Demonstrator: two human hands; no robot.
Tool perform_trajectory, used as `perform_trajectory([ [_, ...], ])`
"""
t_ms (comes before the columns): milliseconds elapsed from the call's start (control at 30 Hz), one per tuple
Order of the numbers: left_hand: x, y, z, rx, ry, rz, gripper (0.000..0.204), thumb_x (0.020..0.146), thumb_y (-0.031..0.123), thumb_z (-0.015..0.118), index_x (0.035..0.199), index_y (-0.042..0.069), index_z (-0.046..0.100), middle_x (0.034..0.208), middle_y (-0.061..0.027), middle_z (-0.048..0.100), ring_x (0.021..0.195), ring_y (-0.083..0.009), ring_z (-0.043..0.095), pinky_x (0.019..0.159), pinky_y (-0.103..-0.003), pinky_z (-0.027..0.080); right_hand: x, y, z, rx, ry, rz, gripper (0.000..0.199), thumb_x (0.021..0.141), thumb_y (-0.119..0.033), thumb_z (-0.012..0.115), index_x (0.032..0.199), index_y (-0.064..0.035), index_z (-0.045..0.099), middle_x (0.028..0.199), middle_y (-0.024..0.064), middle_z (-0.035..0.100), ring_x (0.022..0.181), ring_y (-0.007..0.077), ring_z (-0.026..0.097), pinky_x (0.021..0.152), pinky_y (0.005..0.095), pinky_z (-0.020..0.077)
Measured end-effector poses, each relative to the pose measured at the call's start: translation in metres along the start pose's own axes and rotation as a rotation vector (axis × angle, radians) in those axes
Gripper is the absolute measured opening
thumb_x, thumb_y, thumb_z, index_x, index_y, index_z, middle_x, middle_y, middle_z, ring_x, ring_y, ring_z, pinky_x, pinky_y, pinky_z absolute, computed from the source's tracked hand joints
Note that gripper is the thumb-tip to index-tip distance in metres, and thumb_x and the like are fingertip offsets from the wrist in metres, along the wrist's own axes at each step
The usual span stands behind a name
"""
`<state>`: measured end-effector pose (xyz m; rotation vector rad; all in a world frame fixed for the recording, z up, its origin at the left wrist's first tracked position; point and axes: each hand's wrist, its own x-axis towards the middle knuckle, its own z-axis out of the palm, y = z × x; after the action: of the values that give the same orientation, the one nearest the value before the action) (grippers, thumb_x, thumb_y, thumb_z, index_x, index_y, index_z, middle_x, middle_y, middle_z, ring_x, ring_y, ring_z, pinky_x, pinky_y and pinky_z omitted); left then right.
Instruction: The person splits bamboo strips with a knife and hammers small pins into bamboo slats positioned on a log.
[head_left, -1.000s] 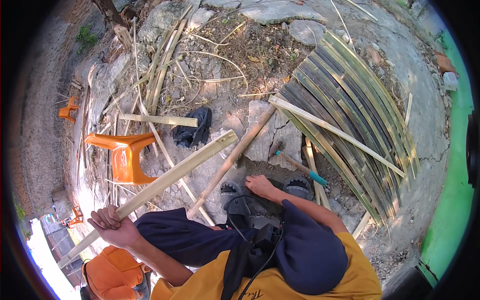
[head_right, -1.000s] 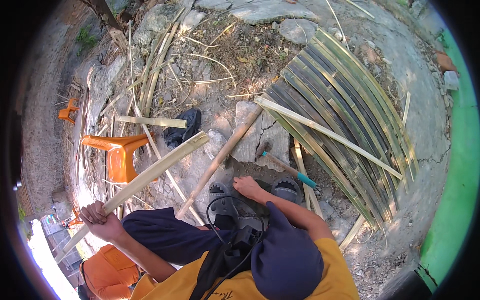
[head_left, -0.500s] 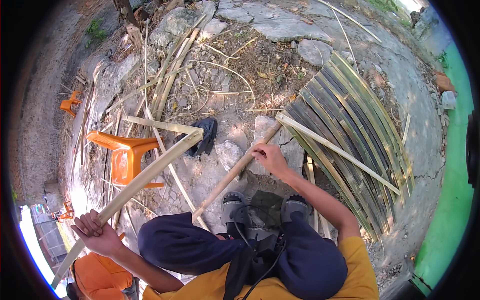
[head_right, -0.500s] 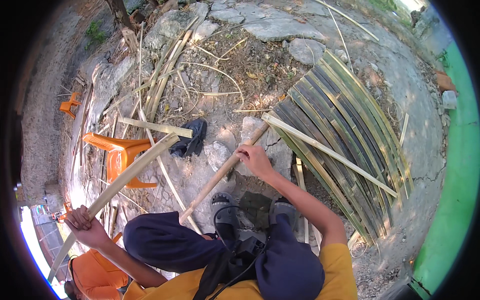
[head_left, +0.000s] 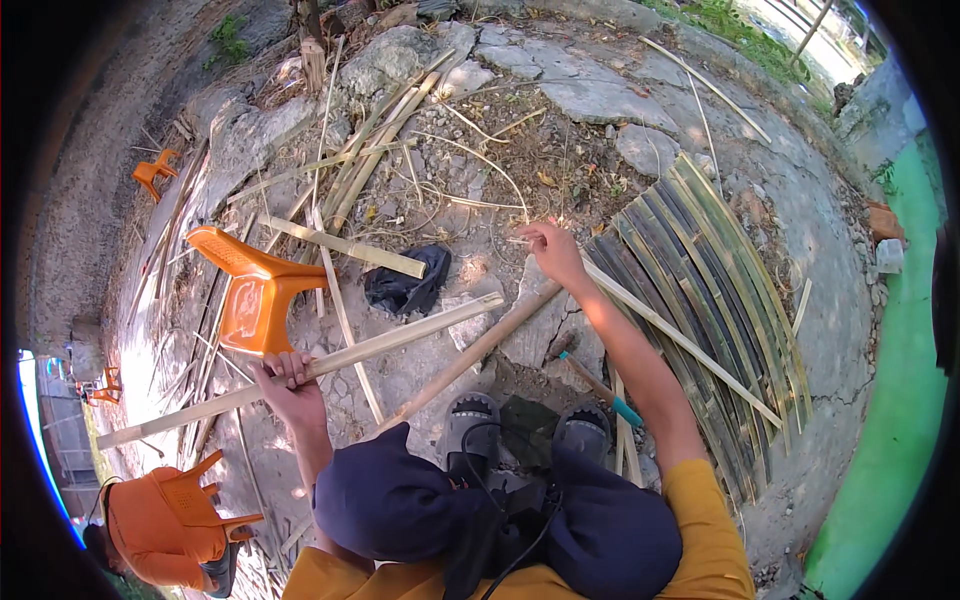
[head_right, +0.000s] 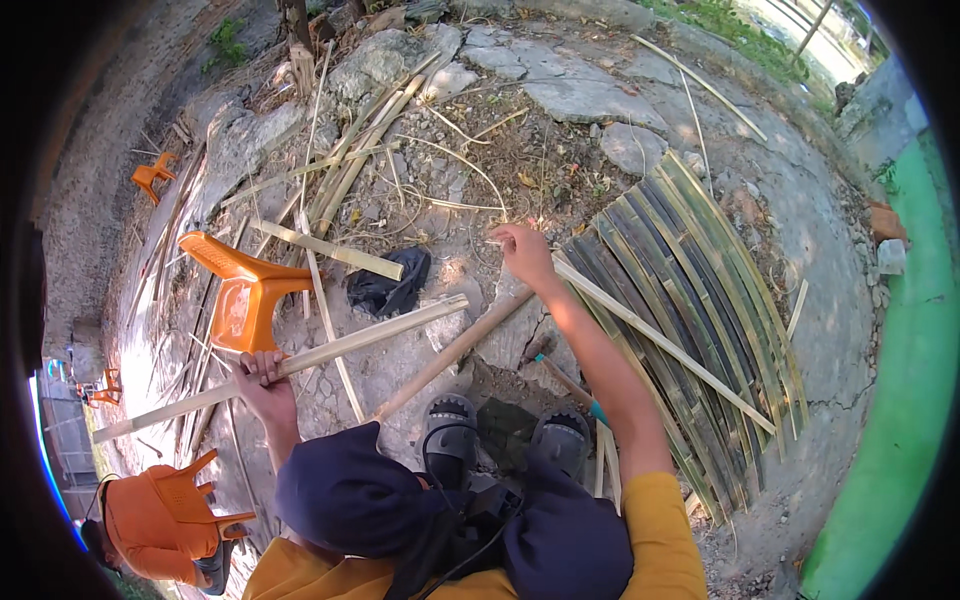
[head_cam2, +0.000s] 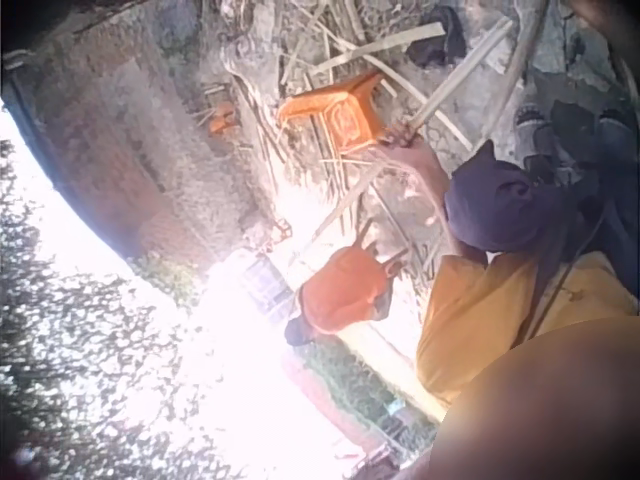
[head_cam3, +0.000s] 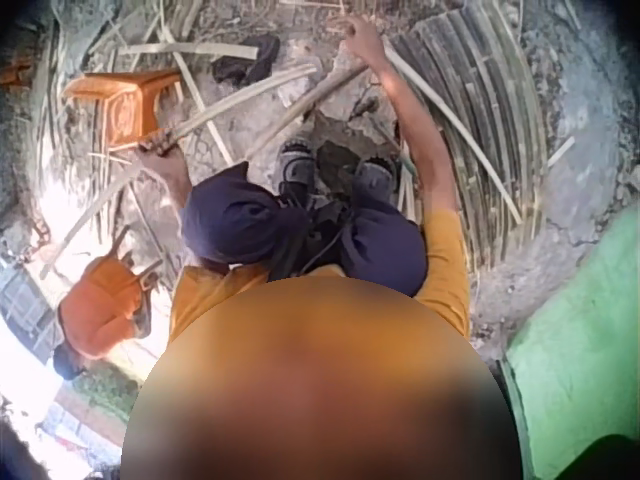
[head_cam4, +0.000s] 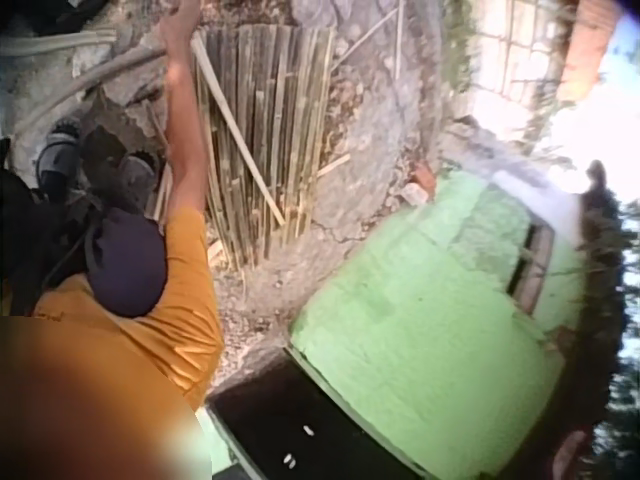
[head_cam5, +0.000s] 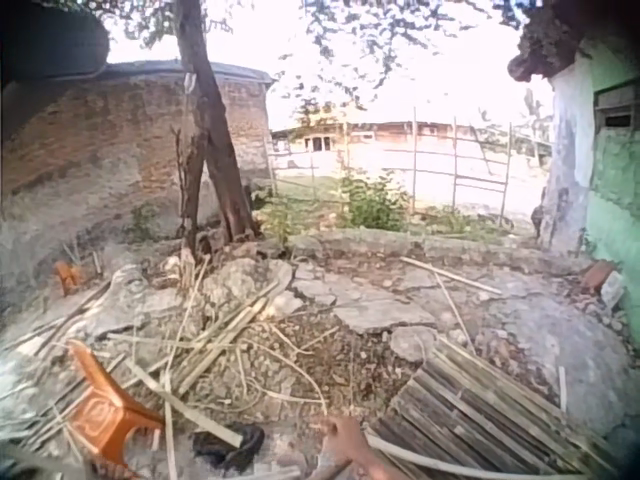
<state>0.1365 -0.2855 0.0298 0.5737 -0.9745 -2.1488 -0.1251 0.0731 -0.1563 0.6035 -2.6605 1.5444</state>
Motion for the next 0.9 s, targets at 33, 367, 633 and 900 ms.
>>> perform_trajectory([
  [33, -0.001, -0.011, -0.007, -0.004, 0.002, 0.000, 0.048, 0.114, 0.042, 0.032, 0.075, 0.013, 0.036, 0.060, 0.0021, 0.022, 0.055, -0.0119, 0.025, 0.071, -0.031, 0.042, -0.013, -0.008, -0.005, 0.175, 0.031, 0.083, 0.024, 0.089, -0.004, 0.063, 0.111, -0.0047, 0.073, 0.101, 0.0131, 0.077, 0.092, 0.0234, 0.074, 0.083, 0.0339, 0.0590],
  [367, -0.022, -0.133, -0.046, -0.094, 0.009, -0.304, 0.056, 0.108, 0.056, 0.037, 0.074, 0.012, 0.038, 0.063, 0.0008, 0.027, 0.059, -0.0147, 0.032, 0.085, -0.038, 0.048, -0.213, -0.055, -0.070, -0.027, -0.069, 0.158, 0.046, 0.095, -0.023, 0.070, 0.133, -0.0019, 0.058, 0.126, 0.0190, 0.066, 0.105, 0.0243, 0.070, 0.092, 0.0347, 0.0558],
  [633, -0.067, -0.157, 0.026, 0.091, -0.374, -0.564, 0.054, 0.109, 0.055, 0.033, 0.079, 0.011, 0.039, 0.065, 0.0001, 0.032, 0.065, -0.0161, 0.039, 0.103, -0.047, 0.047, -0.275, -0.042, -0.105, 1.077, 0.322, 0.753, 0.032, 0.105, -0.028, 0.060, 0.124, -0.0031, 0.053, 0.109, 0.0109, 0.067, 0.085, 0.0181, 0.070, 0.078, 0.0314, 0.0581],
  [900, -0.040, -0.152, 0.155, 0.309, -0.853, -0.480, 0.048, 0.111, 0.053, 0.029, 0.086, 0.013, 0.041, 0.056, 0.0024, 0.027, 0.050, -0.0136, 0.037, 0.070, -0.040, 0.055, -0.302, -0.005, -0.140, 0.374, 0.356, 0.704, 0.029, 0.099, -0.020, 0.068, 0.122, -0.0031, 0.064, 0.105, 0.0088, 0.071, 0.095, 0.0227, 0.071, 0.085, 0.0342, 0.0559],
])
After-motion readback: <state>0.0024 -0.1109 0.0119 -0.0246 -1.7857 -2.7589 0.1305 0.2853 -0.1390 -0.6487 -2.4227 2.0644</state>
